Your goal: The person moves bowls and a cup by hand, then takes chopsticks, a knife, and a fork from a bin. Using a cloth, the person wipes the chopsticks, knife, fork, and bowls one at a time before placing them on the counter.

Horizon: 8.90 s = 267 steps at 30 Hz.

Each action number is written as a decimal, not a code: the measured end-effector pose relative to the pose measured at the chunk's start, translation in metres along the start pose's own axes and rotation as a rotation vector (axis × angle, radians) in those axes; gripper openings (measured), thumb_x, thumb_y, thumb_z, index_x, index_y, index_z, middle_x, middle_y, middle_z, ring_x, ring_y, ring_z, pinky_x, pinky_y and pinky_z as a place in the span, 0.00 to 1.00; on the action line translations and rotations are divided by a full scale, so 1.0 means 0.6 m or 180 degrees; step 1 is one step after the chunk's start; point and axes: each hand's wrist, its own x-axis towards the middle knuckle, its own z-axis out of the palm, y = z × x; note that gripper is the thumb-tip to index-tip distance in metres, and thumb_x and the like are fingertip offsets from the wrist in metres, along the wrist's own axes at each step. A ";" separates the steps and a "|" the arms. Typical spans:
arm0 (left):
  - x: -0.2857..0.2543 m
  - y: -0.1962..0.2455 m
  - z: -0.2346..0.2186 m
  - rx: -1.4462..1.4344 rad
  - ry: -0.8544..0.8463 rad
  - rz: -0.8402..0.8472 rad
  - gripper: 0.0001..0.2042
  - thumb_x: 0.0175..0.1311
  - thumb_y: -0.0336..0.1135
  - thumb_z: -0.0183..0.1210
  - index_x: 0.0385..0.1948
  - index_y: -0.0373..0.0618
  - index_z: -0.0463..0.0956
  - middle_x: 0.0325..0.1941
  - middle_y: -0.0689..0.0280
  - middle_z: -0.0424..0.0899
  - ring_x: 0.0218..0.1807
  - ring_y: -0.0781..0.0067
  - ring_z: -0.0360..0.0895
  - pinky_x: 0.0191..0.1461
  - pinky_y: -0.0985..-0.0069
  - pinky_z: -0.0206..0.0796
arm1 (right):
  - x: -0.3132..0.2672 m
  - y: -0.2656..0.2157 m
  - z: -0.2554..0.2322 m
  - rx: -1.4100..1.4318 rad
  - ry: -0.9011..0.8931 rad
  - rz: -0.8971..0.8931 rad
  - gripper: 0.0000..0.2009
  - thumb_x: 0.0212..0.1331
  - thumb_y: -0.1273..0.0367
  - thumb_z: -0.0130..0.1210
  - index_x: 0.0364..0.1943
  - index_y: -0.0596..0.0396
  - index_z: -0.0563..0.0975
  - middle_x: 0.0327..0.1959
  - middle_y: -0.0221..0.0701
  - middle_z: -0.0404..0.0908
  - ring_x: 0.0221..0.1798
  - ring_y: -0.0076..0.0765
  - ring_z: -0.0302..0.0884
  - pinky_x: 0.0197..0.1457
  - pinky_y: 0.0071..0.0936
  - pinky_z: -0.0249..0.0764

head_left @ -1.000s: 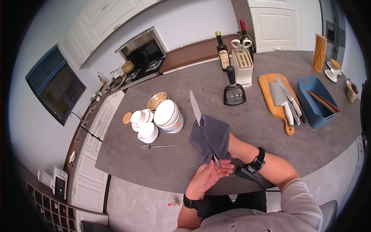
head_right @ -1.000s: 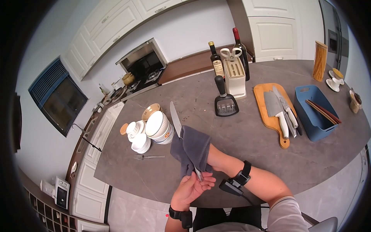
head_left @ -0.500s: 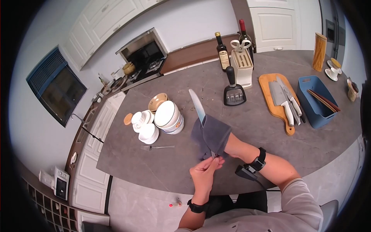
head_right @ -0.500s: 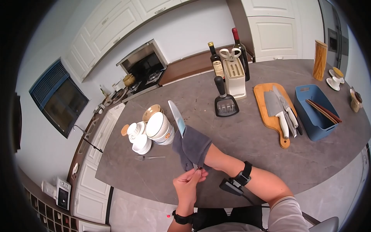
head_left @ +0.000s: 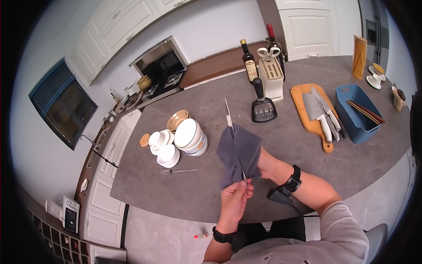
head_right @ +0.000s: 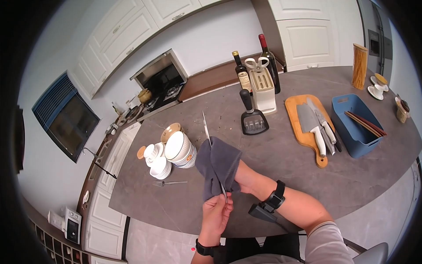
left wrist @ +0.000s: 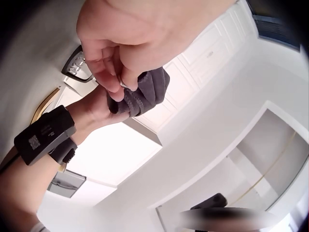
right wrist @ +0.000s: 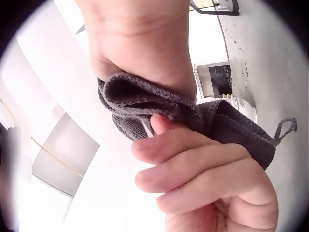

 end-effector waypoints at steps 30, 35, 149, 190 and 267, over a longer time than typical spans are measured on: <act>0.033 0.104 -0.001 0.1935 0.1374 0.2211 0.13 0.66 0.33 0.56 0.44 0.31 0.76 0.37 0.59 0.83 0.37 0.76 0.78 0.44 0.80 0.70 | -0.001 0.035 0.016 -0.1848 -0.0270 -0.0072 0.12 0.60 0.67 0.54 0.41 0.61 0.78 0.34 0.29 0.82 0.35 0.18 0.73 0.39 0.22 0.72; 0.037 0.096 -0.004 0.0901 0.1366 0.1787 0.13 0.66 0.35 0.56 0.43 0.33 0.76 0.39 0.64 0.81 0.40 0.79 0.75 0.47 0.79 0.67 | -0.003 0.069 0.010 -0.2578 -0.0747 -0.0358 0.11 0.58 0.70 0.53 0.40 0.64 0.77 0.31 0.35 0.82 0.35 0.22 0.74 0.41 0.26 0.72; 0.002 0.034 -0.016 0.1241 0.0555 0.0439 0.12 0.71 0.31 0.46 0.46 0.33 0.74 0.39 0.60 0.82 0.25 0.81 0.72 0.29 0.84 0.64 | 0.025 0.060 -0.005 -0.0667 0.0055 -0.0227 0.13 0.69 0.61 0.45 0.41 0.57 0.75 0.28 0.29 0.79 0.27 0.20 0.76 0.29 0.18 0.74; -0.002 0.093 -0.025 0.0342 0.1383 0.1641 0.15 0.71 0.42 0.47 0.41 0.38 0.74 0.39 0.57 0.83 0.41 0.70 0.78 0.47 0.74 0.70 | -0.013 0.101 0.041 -0.1848 -0.1129 0.0840 0.16 0.70 0.61 0.45 0.42 0.60 0.77 0.30 0.20 0.75 0.32 0.12 0.65 0.34 0.16 0.66; -0.050 -0.052 -0.038 0.2816 -0.0225 0.1126 0.09 0.67 0.30 0.50 0.40 0.38 0.79 0.25 0.66 0.83 0.25 0.83 0.74 0.31 0.83 0.65 | -0.232 -0.300 -0.168 -0.7489 0.2178 -0.2081 0.05 0.51 0.76 0.56 0.31 0.61 0.79 0.36 0.39 0.77 0.43 0.46 0.73 0.47 0.38 0.68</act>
